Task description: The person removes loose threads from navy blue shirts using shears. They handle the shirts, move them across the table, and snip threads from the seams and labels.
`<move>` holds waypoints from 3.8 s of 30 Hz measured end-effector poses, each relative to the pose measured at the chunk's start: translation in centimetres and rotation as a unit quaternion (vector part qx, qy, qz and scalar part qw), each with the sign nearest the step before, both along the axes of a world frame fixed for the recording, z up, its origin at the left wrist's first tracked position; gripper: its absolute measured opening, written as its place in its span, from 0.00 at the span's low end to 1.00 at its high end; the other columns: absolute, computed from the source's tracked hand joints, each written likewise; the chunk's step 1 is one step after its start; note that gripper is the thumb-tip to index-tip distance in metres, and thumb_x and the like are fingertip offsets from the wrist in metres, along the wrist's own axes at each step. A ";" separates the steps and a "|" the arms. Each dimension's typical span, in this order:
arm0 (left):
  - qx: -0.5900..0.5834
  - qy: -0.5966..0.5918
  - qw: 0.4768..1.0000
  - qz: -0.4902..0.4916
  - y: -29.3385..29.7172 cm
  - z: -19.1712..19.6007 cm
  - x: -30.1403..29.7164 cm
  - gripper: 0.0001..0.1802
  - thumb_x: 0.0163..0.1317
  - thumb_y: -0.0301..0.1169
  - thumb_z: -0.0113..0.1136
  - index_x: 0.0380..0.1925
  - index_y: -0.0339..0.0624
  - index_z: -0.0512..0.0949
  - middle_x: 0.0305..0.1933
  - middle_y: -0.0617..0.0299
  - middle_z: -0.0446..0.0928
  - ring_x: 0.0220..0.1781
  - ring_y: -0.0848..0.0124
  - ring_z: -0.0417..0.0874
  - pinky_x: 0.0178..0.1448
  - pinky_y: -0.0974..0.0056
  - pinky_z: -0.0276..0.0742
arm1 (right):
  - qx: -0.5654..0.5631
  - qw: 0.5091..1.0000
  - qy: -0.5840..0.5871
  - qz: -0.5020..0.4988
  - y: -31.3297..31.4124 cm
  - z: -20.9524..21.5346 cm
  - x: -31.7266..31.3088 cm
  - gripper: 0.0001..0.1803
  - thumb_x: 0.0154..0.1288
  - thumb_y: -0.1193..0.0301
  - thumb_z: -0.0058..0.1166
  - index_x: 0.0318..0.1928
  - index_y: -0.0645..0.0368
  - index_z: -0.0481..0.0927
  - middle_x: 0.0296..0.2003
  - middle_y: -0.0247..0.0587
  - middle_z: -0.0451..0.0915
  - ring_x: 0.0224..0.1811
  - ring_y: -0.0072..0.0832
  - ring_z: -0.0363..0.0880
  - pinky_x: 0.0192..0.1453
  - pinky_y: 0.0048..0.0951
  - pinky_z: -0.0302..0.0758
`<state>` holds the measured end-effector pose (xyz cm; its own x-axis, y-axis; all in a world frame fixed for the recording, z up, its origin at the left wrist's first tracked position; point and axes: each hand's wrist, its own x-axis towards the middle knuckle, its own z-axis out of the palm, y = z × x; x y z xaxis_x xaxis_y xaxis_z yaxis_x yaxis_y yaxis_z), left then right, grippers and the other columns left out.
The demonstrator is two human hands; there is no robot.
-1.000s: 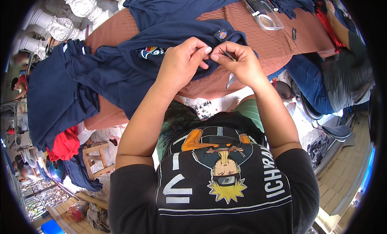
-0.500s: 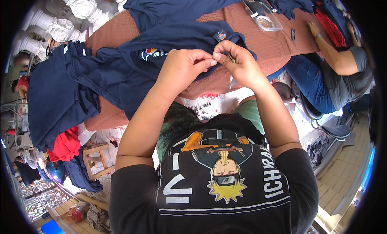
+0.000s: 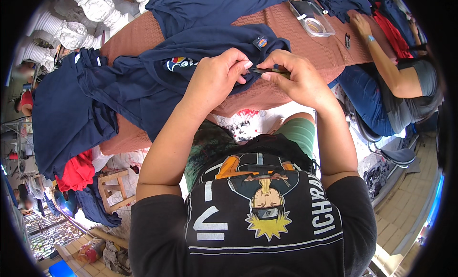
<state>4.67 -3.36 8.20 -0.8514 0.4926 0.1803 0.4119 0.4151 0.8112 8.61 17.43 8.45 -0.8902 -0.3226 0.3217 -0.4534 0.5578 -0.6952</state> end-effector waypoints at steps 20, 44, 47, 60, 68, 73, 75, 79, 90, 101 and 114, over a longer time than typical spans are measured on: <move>-0.011 0.015 1.000 -0.001 0.6 0.6 -0.8 0.09 0.67 0.32 0.58 0.38 0.36 0.76 0.28 0.57 0.82 0.29 0.72 0.86 0.34 0.70 0.77 | -0.007 1.000 -0.006 -0.005 0.1 0.5 -0.1 0.11 0.57 0.73 0.62 0.41 0.62 0.79 0.34 0.47 0.80 0.37 0.43 0.79 0.42 0.35 0.74; -0.024 0.019 1.000 -0.004 0.5 0.3 -1.1 0.10 0.67 0.34 0.58 0.39 0.38 0.76 0.26 0.59 0.81 0.25 0.74 0.83 0.32 0.69 0.76 | -0.033 0.998 0.015 0.043 0.0 -0.3 -1.0 0.09 0.58 0.78 0.61 0.41 0.61 0.80 0.35 0.43 0.80 0.38 0.34 0.81 0.43 0.31 0.75; -0.019 0.022 1.000 -0.004 0.5 0.3 -1.1 0.10 0.67 0.34 0.57 0.39 0.38 0.76 0.26 0.59 0.81 0.25 0.74 0.83 0.33 0.69 0.76 | -0.048 0.998 -0.012 0.029 0.2 0.0 -0.9 0.09 0.59 0.78 0.61 0.41 0.61 0.80 0.35 0.43 0.81 0.37 0.33 0.80 0.43 0.30 0.75; -0.021 0.027 0.999 -0.002 0.6 0.4 -1.0 0.10 0.67 0.34 0.57 0.39 0.38 0.77 0.26 0.59 0.81 0.25 0.74 0.83 0.32 0.69 0.76 | -0.081 0.996 -0.025 0.031 -0.4 -0.3 -1.2 0.09 0.60 0.80 0.59 0.42 0.63 0.80 0.35 0.40 0.80 0.37 0.26 0.78 0.43 0.26 0.74; -0.013 0.032 0.999 -0.006 0.7 0.1 -1.1 0.09 0.67 0.33 0.57 0.39 0.38 0.77 0.26 0.59 0.81 0.25 0.74 0.83 0.32 0.69 0.76 | -0.083 0.995 -0.043 0.026 -0.5 -0.6 -1.4 0.08 0.60 0.80 0.59 0.41 0.63 0.80 0.34 0.39 0.79 0.36 0.24 0.78 0.41 0.25 0.74; 0.007 0.025 1.000 0.006 0.7 0.1 -1.4 0.09 0.68 0.33 0.57 0.40 0.37 0.77 0.27 0.58 0.82 0.26 0.75 0.83 0.32 0.70 0.76 | -0.102 0.994 -0.046 0.002 -0.3 -0.9 -1.5 0.10 0.58 0.78 0.62 0.41 0.62 0.80 0.34 0.38 0.79 0.34 0.24 0.76 0.40 0.25 0.73; 0.010 0.018 1.000 0.016 0.8 0.4 -1.6 0.08 0.68 0.31 0.56 0.40 0.37 0.77 0.28 0.58 0.82 0.26 0.76 0.82 0.32 0.70 0.76 | -0.145 0.988 -0.043 -0.025 -0.4 -1.4 -1.5 0.11 0.56 0.76 0.64 0.42 0.62 0.81 0.33 0.37 0.78 0.32 0.24 0.75 0.38 0.25 0.72; 0.120 0.002 0.992 -0.046 -0.5 2.0 -2.1 0.06 0.66 0.26 0.56 0.37 0.34 0.78 0.37 0.60 0.83 0.32 0.77 0.80 0.38 0.73 0.75 | -0.058 0.997 -0.002 -0.046 -1.0 -1.8 -1.7 0.12 0.54 0.74 0.66 0.40 0.62 0.81 0.29 0.34 0.75 0.28 0.22 0.70 0.36 0.24 0.70; 0.276 0.107 0.955 0.008 -5.8 4.9 -0.3 0.16 0.71 0.40 0.52 0.32 0.39 0.76 0.38 0.56 0.78 0.41 0.70 0.77 0.46 0.69 0.71 | -0.076 0.991 -0.051 -0.099 0.1 -2.8 -1.8 0.10 0.54 0.74 0.67 0.36 0.62 0.82 0.26 0.32 0.74 0.29 0.21 0.71 0.36 0.24 0.70; 0.057 0.353 0.925 0.132 1.2 -4.2 -0.2 0.23 0.50 0.18 0.62 0.48 0.37 0.71 0.41 0.53 0.79 0.44 0.62 0.83 0.48 0.62 0.77 | -0.180 0.983 -0.027 -0.033 -2.1 -2.2 -1.6 0.13 0.53 0.74 0.69 0.38 0.60 0.79 0.50 0.35 0.80 0.33 0.16 0.73 0.36 0.21 0.72; 0.308 -0.197 0.928 0.074 -2.8 -0.6 -1.9 0.15 0.69 0.39 0.58 0.30 0.39 0.80 0.26 0.78 0.67 0.29 0.88 0.60 0.32 0.79 0.59 | -0.331 0.923 -0.193 -0.047 0.1 -1.6 -5.4 0.10 0.67 0.61 0.59 0.38 0.53 0.78 0.22 0.18 0.69 0.17 0.06 0.56 0.19 0.14 0.48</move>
